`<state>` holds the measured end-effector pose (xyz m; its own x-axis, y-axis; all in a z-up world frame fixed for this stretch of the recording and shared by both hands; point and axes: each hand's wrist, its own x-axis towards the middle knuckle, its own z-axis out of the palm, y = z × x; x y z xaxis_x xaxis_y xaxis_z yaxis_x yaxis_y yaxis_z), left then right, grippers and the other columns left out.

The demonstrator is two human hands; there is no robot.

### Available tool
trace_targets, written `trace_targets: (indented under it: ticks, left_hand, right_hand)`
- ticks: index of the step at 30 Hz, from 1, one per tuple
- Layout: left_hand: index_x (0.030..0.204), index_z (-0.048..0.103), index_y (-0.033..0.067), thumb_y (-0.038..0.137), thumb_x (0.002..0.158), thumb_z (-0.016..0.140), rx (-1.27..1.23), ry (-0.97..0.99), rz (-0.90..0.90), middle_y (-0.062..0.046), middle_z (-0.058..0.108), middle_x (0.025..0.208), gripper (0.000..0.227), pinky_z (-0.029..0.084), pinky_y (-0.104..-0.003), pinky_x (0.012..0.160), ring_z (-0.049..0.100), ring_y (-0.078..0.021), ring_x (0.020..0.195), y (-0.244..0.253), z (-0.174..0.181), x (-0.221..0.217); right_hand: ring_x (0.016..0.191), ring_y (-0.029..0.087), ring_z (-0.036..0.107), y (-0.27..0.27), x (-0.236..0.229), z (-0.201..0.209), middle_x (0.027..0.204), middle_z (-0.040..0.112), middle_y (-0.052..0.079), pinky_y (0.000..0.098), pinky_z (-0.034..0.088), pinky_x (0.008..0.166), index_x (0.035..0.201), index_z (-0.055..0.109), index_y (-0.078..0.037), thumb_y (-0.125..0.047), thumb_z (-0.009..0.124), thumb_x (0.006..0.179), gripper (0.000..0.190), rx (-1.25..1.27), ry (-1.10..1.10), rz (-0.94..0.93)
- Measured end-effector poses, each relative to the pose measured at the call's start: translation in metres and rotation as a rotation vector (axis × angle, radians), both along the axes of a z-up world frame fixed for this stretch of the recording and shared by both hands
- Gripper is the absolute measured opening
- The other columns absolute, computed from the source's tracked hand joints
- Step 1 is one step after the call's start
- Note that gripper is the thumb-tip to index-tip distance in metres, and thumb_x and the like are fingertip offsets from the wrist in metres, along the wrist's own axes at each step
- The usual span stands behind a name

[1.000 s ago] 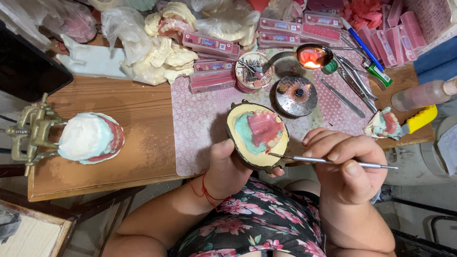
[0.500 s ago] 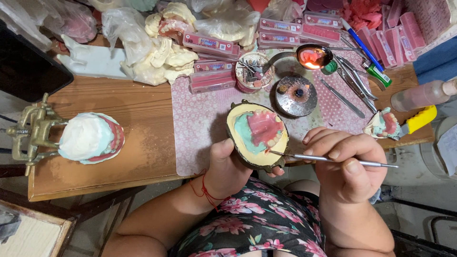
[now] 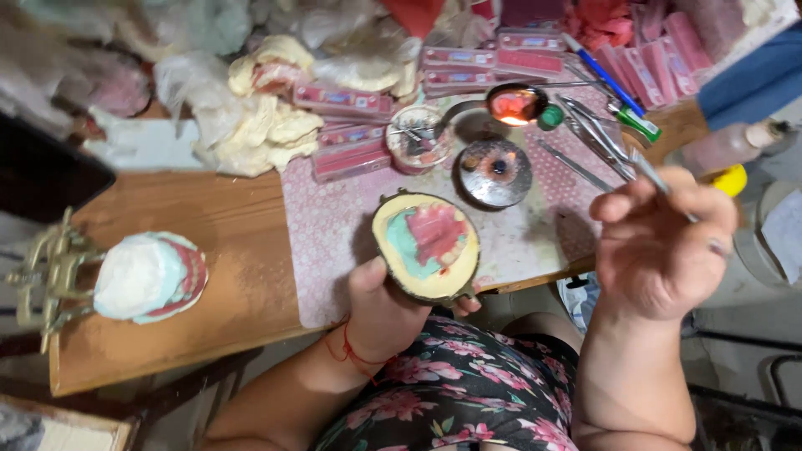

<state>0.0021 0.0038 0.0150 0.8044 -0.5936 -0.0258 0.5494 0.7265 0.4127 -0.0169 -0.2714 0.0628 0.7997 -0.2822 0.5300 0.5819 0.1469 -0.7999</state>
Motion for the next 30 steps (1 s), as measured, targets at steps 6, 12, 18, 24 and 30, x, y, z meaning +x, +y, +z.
trace_targets:
  ticks: [6,12,18,24,30]
  left_hand:
    - [0.131,0.061,-0.014,0.063,0.07,0.041,0.169,0.072,0.033,-0.037,0.071,0.088,0.1,0.05,-0.05,0.063,0.068,-0.0483,0.07,-0.001,0.003,-0.002]
    - [0.124,0.061,-0.0139,0.066,0.075,0.052,0.124,-0.044,0.105,-0.033,0.069,0.081,0.094,0.052,-0.049,0.058,0.066,-0.0438,0.064,-0.004,0.021,0.001]
    - [0.131,0.06,-0.0123,0.066,0.07,0.059,0.102,0.033,0.113,-0.031,0.069,0.078,0.099,0.05,-0.043,0.052,0.062,-0.0386,0.059,-0.008,0.033,0.0]
    - [0.136,0.056,-0.0123,0.066,0.067,0.063,0.045,0.077,0.061,-0.034,0.069,0.081,0.105,0.05,-0.046,0.052,0.063,-0.0419,0.06,-0.008,0.016,0.002]
    - [0.144,0.051,-0.0058,0.061,0.072,0.066,-0.072,0.107,0.124,-0.026,0.063,0.132,0.099,0.05,-0.052,0.051,0.065,-0.0465,0.074,-0.011,0.003,-0.001]
  right_hand:
    - [0.081,0.016,0.069,-0.005,0.009,0.006,0.117,0.062,0.013,0.0212,0.056,0.075,0.113,0.065,0.0,-0.006,0.065,0.103,0.012,-0.409,0.351,-0.219]
    - [0.103,0.028,0.061,-0.015,0.016,-0.028,0.105,0.07,0.008,0.0406,0.045,0.095,0.109,0.068,-0.007,-0.003,0.061,0.094,0.018,-1.038,0.377,-0.546]
    - [0.103,0.028,0.068,-0.007,0.022,-0.015,0.105,0.075,0.005,0.0418,0.049,0.097,0.1,0.072,-0.008,0.001,0.062,0.091,0.016,-1.068,0.266,-0.494]
    - [0.108,0.034,0.068,0.003,0.018,-0.012,0.112,0.073,0.019,0.0456,0.05,0.102,0.103,0.071,0.001,-0.003,0.066,0.101,0.006,-0.961,0.164,-0.627]
    - [0.108,0.035,0.066,0.004,0.019,-0.019,0.112,0.072,0.021,0.0465,0.049,0.103,0.105,0.069,0.002,-0.003,0.066,0.103,0.006,-0.966,0.158,-0.655]
